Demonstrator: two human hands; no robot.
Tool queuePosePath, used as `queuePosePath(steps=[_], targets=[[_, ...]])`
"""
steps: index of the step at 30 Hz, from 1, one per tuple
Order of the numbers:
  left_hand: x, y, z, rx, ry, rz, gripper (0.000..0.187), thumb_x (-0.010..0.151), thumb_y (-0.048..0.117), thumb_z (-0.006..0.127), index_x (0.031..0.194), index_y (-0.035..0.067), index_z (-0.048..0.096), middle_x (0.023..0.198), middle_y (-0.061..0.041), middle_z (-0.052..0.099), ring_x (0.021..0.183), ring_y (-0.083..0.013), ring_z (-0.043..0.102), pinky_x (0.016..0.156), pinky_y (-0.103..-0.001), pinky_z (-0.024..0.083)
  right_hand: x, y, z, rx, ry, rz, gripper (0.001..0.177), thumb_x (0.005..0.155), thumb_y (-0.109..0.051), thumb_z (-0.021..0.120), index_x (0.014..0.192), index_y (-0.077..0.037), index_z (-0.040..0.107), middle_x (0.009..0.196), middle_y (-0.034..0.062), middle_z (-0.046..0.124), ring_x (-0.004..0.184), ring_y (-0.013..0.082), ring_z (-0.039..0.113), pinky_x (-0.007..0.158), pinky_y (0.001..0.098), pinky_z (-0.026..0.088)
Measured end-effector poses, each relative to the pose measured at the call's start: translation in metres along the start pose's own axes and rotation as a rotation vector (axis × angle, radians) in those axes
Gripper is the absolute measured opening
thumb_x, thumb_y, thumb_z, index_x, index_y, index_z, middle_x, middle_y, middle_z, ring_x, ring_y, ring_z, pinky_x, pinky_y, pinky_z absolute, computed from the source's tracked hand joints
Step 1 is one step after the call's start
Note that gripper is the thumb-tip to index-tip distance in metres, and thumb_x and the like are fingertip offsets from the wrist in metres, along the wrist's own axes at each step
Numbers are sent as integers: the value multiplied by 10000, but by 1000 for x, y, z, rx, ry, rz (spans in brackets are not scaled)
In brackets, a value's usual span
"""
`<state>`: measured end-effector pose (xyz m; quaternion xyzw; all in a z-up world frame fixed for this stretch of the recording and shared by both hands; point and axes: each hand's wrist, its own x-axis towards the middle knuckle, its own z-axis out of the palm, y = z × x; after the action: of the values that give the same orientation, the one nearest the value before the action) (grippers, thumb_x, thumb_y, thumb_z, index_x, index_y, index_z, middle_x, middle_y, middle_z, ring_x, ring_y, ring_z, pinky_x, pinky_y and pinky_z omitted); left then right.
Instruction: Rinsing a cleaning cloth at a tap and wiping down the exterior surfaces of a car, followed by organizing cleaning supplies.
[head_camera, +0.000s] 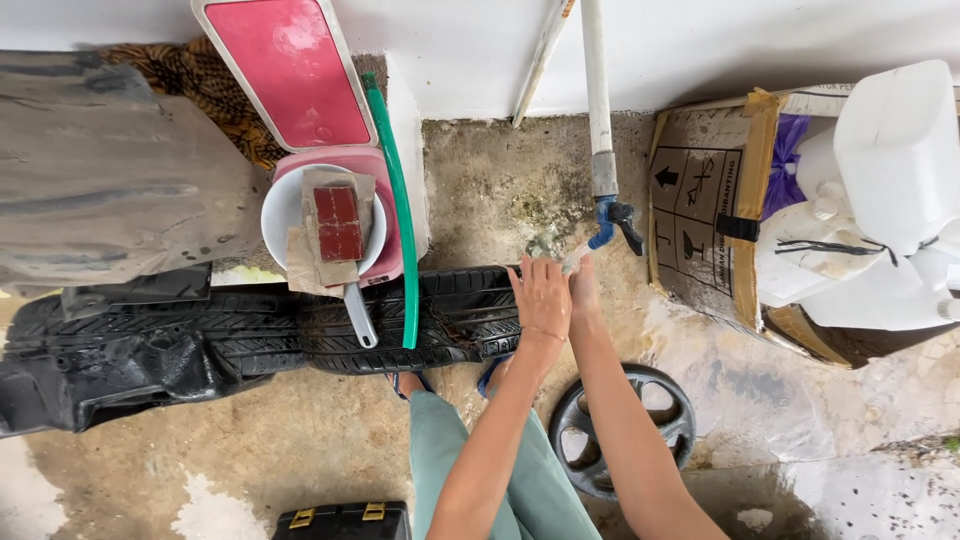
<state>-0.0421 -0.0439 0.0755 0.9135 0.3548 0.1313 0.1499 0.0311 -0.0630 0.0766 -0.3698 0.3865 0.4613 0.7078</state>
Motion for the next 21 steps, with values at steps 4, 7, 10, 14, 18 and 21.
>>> queuePosePath(steps=[4,7,10,14,18,21], targets=[[-20,2,-33,-227,34,35,161,1048,215,524,1003,91,615,918,-71,593,962,-284,636,940,-456,500,42,-4,5,217,-22,85,440,880,-319,814,912,74,618,925,224,691,926,479,689,956,614,552],[-14,-7,-64,-354,62,50,164,1065,233,509,1030,126,629,955,-21,591,943,-220,626,844,-345,508,76,-8,1,-226,-40,-36,342,850,-334,788,959,-32,670,918,157,738,818,322,749,729,486,655],[12,-34,-70,-339,190,-2,230,1059,345,462,1032,209,646,912,15,573,889,-219,607,798,-391,481,38,-10,20,-393,91,-21,83,757,-61,678,800,-37,611,634,35,606,563,184,667,483,264,558],[65,-76,-43,-702,-20,-513,266,1098,271,448,1175,58,588,1255,-132,505,1275,-326,481,1078,-456,416,8,-15,3,-439,3,-138,482,978,-135,472,1456,-85,512,1372,307,520,1195,503,605,876,754,541],[85,-89,68,-1088,-207,-566,194,1047,295,546,1094,125,624,1062,-97,581,1121,-321,594,1057,-483,437,-37,-12,12,-373,27,-149,290,954,-64,488,1125,132,616,1077,361,666,982,530,694,785,743,594],[93,-65,24,-1318,-521,-404,469,930,41,507,1338,244,620,1635,-65,371,1559,-378,152,1248,-593,179,-55,-24,19,-287,41,-91,185,891,-84,503,893,90,565,1005,356,687,960,533,699,846,728,587]])
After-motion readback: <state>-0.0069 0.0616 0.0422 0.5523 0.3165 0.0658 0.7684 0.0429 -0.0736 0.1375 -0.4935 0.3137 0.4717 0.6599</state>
